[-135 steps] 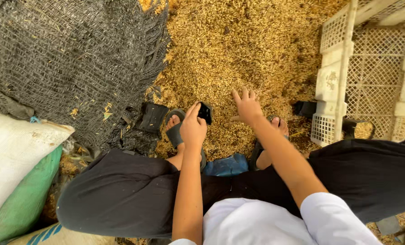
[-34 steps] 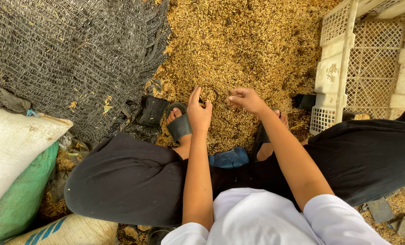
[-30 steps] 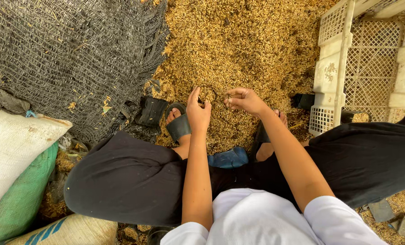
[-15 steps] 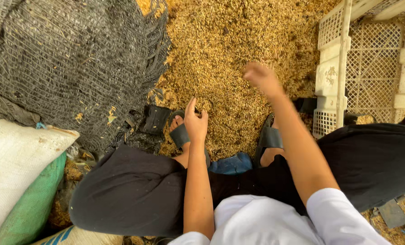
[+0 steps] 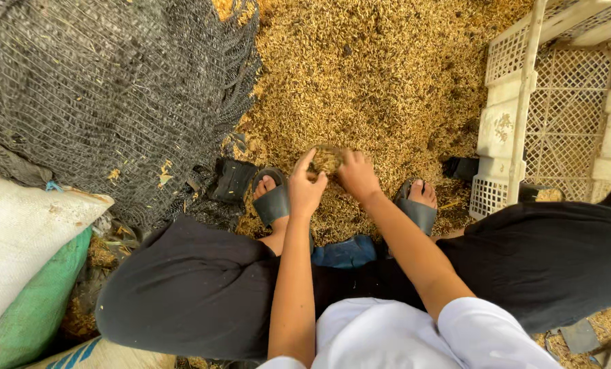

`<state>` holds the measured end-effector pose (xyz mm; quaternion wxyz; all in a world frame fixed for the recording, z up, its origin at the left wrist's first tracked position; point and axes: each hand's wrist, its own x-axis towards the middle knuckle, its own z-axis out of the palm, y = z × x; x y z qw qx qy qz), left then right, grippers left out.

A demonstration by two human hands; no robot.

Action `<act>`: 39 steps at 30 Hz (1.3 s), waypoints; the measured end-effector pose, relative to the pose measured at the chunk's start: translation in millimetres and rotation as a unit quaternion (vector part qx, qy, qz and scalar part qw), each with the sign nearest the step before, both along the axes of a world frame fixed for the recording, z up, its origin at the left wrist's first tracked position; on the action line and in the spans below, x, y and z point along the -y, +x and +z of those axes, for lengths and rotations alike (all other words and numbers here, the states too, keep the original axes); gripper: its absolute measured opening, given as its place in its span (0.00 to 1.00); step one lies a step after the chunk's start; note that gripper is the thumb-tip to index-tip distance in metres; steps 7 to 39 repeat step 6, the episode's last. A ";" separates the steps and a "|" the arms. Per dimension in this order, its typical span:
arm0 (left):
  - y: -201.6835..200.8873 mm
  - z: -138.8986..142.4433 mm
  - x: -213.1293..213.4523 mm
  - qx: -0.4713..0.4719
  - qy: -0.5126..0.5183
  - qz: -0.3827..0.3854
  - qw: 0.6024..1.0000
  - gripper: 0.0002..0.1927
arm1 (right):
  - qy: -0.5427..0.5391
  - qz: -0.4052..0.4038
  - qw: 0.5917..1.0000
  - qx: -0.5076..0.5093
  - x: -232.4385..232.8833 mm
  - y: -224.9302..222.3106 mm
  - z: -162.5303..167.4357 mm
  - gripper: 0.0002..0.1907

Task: The person sits on a wood-shaving-covered floor and assembles black plastic nursery pots by hand. They separate stacked pots, fold the rims to form cups, and place the finished units into a nearby white crate.

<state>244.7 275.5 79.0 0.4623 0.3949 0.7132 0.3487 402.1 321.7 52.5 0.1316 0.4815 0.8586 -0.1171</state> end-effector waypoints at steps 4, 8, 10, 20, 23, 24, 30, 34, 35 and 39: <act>18.1 -9.4 -4.8 -0.093 0.008 -0.041 0.995 0.32 | -0.196 -0.356 0.881 -0.241 -11.0 39.2 10.1 0.27; 26.1 -12.0 -5.0 -0.087 -0.055 -0.056 0.993 0.33 | -0.222 -0.427 0.828 -0.287 -23.7 51.1 22.8 0.36; 26.1 -12.0 -5.0 -0.087 -0.055 -0.056 0.993 0.33 | -0.222 -0.427 0.828 -0.287 -23.7 51.1 22.8 0.36; 26.1 -12.0 -5.0 -0.087 -0.055 -0.056 0.993 0.33 | -0.222 -0.427 0.828 -0.287 -23.7 51.1 22.8 0.36; 26.1 -12.0 -5.0 -0.087 -0.055 -0.056 0.993 0.33 | -0.222 -0.427 0.828 -0.287 -23.7 51.1 22.8 0.36; 26.1 -12.0 -5.0 -0.087 -0.055 -0.056 0.993 0.33 | -0.222 -0.427 0.828 -0.287 -23.7 51.1 22.8 0.36; 26.1 -12.0 -5.0 -0.087 -0.055 -0.056 0.993 0.33 | -0.222 -0.427 0.828 -0.287 -23.7 51.1 22.8 0.36; 26.1 -12.0 -5.0 -0.087 -0.055 -0.056 0.993 0.33 | -0.222 -0.427 0.828 -0.287 -23.7 51.1 22.8 0.36; 26.1 -12.0 -5.0 -0.087 -0.055 -0.056 0.993 0.33 | -0.222 -0.427 0.828 -0.287 -23.7 51.1 22.8 0.36; 26.1 -12.0 -5.0 -0.087 -0.055 -0.056 0.993 0.33 | -0.222 -0.427 0.828 -0.287 -23.7 51.1 22.8 0.36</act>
